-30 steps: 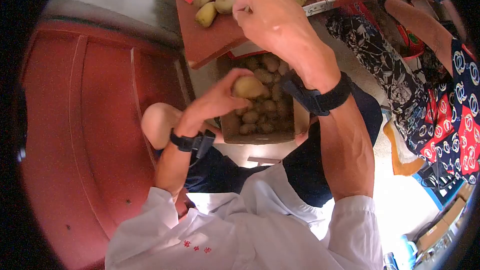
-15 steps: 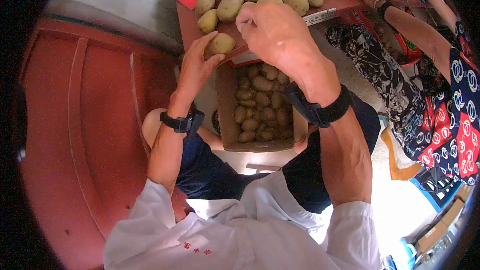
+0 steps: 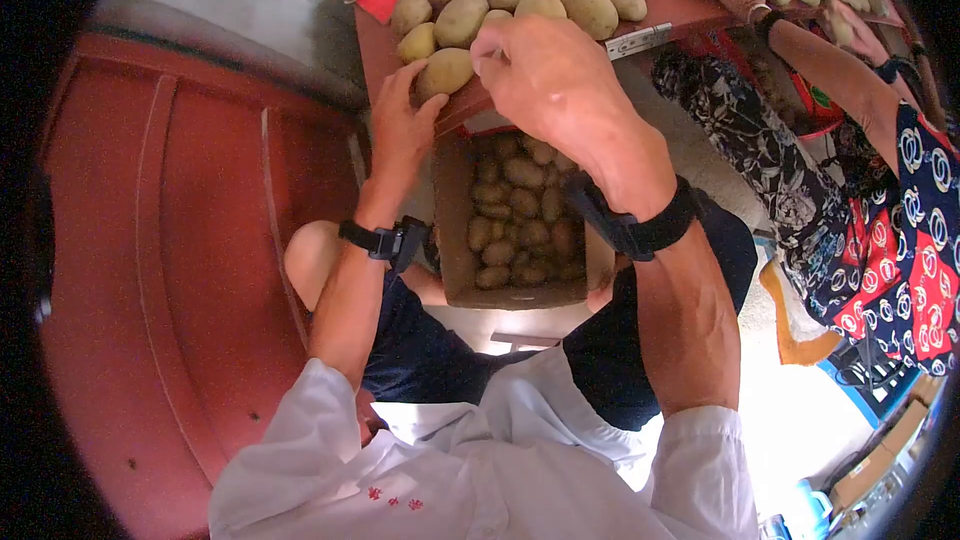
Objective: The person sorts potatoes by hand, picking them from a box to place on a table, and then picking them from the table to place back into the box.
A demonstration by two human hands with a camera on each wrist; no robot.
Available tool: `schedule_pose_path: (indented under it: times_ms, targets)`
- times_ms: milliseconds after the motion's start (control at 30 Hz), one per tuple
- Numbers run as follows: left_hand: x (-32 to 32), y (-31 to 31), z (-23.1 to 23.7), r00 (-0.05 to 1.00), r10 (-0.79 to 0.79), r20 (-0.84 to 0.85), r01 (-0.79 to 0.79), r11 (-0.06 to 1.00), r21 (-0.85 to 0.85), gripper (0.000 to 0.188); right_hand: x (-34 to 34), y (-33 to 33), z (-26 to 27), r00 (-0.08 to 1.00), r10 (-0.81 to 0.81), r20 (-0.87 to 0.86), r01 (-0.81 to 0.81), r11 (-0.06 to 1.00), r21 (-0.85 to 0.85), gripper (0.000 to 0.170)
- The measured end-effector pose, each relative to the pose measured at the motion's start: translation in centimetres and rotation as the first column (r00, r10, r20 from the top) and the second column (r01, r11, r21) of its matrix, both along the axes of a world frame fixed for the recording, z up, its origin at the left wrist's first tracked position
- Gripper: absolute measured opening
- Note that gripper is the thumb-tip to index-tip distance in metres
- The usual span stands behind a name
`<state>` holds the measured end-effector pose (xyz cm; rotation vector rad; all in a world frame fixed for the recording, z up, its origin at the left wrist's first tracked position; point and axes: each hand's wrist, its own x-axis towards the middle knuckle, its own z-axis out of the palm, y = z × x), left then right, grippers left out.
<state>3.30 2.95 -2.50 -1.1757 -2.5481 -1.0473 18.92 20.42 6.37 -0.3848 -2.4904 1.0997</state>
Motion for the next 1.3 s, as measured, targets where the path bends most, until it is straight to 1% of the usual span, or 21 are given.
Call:
schedule_pose_path:
  times_ms: [167,233,267,333,367,467,533,567,600,667,733,767,833,867,933,967,1033,1167,1233,1267,1300]
  targets:
    - [-0.5,0.2,0.1,0.998,-0.015,0.055,0.016,1.0,-0.023,0.053,0.1,0.3,-0.1,1.0,0.005,0.009,-0.005,0.999,0.041,0.022]
    - [-0.9,0.2,-0.7,0.999,-0.022,-0.048,0.021,1.0,-0.002,0.053,-0.3,0.7,-0.8,0.997,0.041,-0.07,-0.039,0.999,0.029,0.022]
    - [-1.2,0.3,-0.8,0.999,-0.023,-0.037,0.023,1.0,-0.013,0.053,-0.5,1.0,-0.9,0.997,0.039,-0.061,-0.038,0.999,0.018,0.022]
    - [-1.1,0.0,-0.9,0.986,-0.028,-0.165,0.027,1.0,-0.009,0.048,-0.5,1.8,-0.9,0.993,0.11,-0.031,-0.106,0.989,0.105,0.022]
    - [-0.7,-0.3,-0.8,0.989,-0.032,-0.147,0.029,0.999,-0.024,0.048,-0.5,1.8,-0.9,0.994,0.105,-0.023,-0.104,0.993,0.049,0.02]
    - [0.9,-0.6,0.4,0.994,0.06,-0.091,-0.057,0.998,0.038,0.04,1.0,0.5,3.8,0.994,0.057,0.089,-0.051,0.996,-0.071,0.013]
    - [2.8,-1.4,1.2,0.998,0.055,-0.027,-0.051,0.993,0.107,0.029,0.7,0.7,2.7,0.997,0.049,0.056,-0.044,0.995,-0.09,0.012]
    - [3.6,-1.8,1.1,0.998,0.055,-0.021,-0.053,0.994,0.1,0.029,0.9,0.7,3.6,0.991,0.067,0.115,-0.054,0.992,-0.112,0.012]
    - [4.5,-2.1,0.9,0.999,0.013,0.036,-0.015,0.998,0.066,0.025,1.0,0.7,4.1,0.981,0.086,0.173,-0.063,0.989,-0.134,0.012]
    - [5.3,-2.6,-0.4,0.995,-0.027,0.098,0.024,0.999,0.036,0.021,1.0,0.5,4.0,0.982,0.113,0.155,-0.097,0.99,-0.104,0.013]
    - [5.6,-3.4,-3.7,0.953,-0.157,0.258,0.203,0.966,-0.162,0.018,1.0,0.1,3.9,0.99,0.084,0.116,-0.068,0.988,-0.138,0.013]
    - [5.9,-3.5,-4.9,0.952,-0.161,0.26,0.207,0.965,-0.161,0.018,1.0,0.2,4.0,0.99,0.08,0.118,-0.064,0.988,-0.138,0.013]
    - [6.6,-3.8,-7.0,0.91,-0.109,0.4,0.316,0.807,-0.499,0.023,1.1,0.2,4.2,0.989,0.083,0.121,-0.073,0.994,-0.086,0.013]
    - [6.8,-3.8,-8.1,0.909,-0.112,0.402,0.32,0.805,-0.499,0.023,1.4,0.0,4.1,0.989,0.08,0.123,-0.07,0.994,-0.086,0.013]
    - [7.1,-4.0,-10.5,0.901,-0.066,0.429,0.418,0.396,-0.817,0.027,2.1,-0.4,3.8,0.998,0.055,-0.007,-0.055,0.998,-0.001,0.013]
    - [7.1,-4.5,-12.4,0.9,-0.07,0.431,0.422,0.395,-0.816,0.027,2.0,-0.3,3.9,0.999,0.052,-0.005,-0.052,0.999,-0.001,0.013]
    - [6.9,-5.5,-16.3,0.899,-0.136,0.416,0.437,0.26,-0.861,0.028,1.4,0.0,4.4,0.985,0.061,0.161,-0.05,0.996,-0.072,0.013]
    - [6.9,-7.2,-19.9,0.906,-0.182,0.381,0.415,0.222,-0.882,0.027,1.5,0.3,4.4,0.979,0.077,0.188,-0.064,0.995,-0.073,0.014]
    - [7.1,-7.9,-21.3,0.91,-0.333,0.249,0.323,0.19,-0.927,0.027,1.4,0.4,4.3,0.979,0.092,0.181,-0.085,0.995,-0.046,0.016]
    - [7.1,-8.3,-21.7,0.907,-0.338,0.252,0.328,0.189,-0.925,0.027,1.3,0.5,3.6,0.979,0.087,0.185,-0.08,0.996,-0.046,0.016]
    - [7.1,-8.8,-21.9,0.895,-0.359,0.264,0.357,0.223,-0.907,0.028,1.1,0.5,2.3,0.993,0.065,0.095,-0.066,0.998,0.009,0.016]
